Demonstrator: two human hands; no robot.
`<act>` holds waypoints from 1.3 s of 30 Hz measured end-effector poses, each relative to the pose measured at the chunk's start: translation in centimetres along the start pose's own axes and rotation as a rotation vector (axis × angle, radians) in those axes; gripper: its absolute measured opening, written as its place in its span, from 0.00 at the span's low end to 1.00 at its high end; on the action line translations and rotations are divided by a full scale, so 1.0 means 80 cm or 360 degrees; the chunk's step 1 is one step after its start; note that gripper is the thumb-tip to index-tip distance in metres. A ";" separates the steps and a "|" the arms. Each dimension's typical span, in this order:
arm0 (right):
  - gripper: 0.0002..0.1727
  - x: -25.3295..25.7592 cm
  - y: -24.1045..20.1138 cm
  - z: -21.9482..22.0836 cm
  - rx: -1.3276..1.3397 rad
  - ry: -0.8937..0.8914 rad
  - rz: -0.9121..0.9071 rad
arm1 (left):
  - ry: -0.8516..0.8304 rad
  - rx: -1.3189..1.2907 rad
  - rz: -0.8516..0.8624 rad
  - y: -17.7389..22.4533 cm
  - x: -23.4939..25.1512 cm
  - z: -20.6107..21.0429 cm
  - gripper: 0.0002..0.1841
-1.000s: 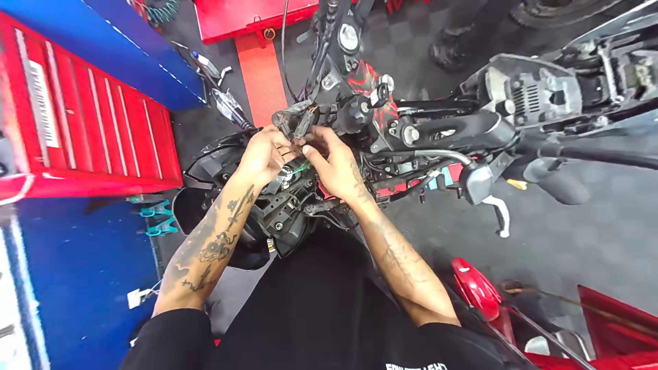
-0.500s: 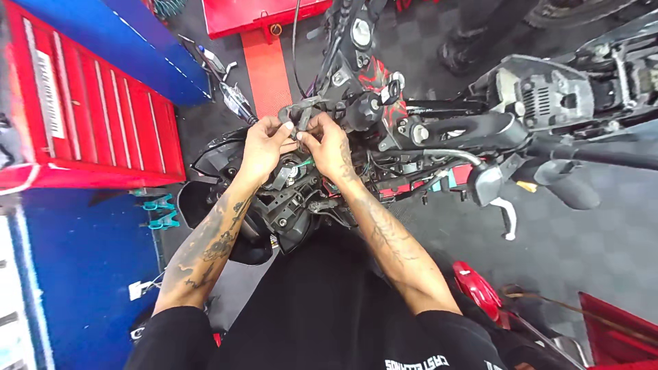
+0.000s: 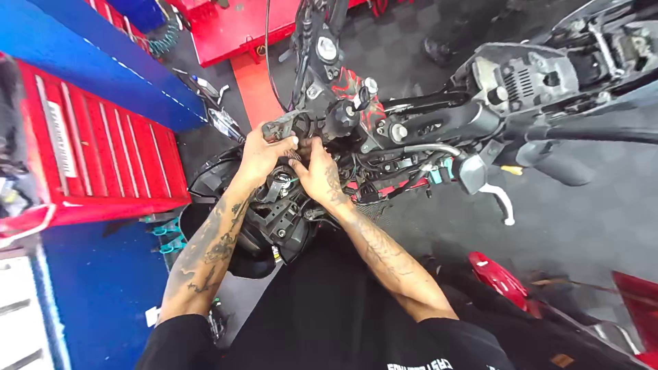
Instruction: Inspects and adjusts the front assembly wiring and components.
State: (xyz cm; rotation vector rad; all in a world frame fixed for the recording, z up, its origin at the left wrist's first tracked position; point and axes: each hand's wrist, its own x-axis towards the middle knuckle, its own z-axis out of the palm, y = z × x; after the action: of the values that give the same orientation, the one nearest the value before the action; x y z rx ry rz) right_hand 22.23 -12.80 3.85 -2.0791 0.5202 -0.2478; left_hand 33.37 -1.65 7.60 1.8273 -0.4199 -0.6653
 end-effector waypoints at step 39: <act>0.25 -0.127 0.049 -0.094 0.0264 -0.0180 -0.0568 | -0.0008 0.0741 -0.0199 0.009 -0.022 0.041 0.19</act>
State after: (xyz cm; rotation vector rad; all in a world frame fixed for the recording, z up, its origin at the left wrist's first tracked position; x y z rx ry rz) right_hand 9.37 -15.73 4.82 -1.9985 0.0545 -0.3650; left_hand 29.95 -3.29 7.92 2.3076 -0.4966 -0.6974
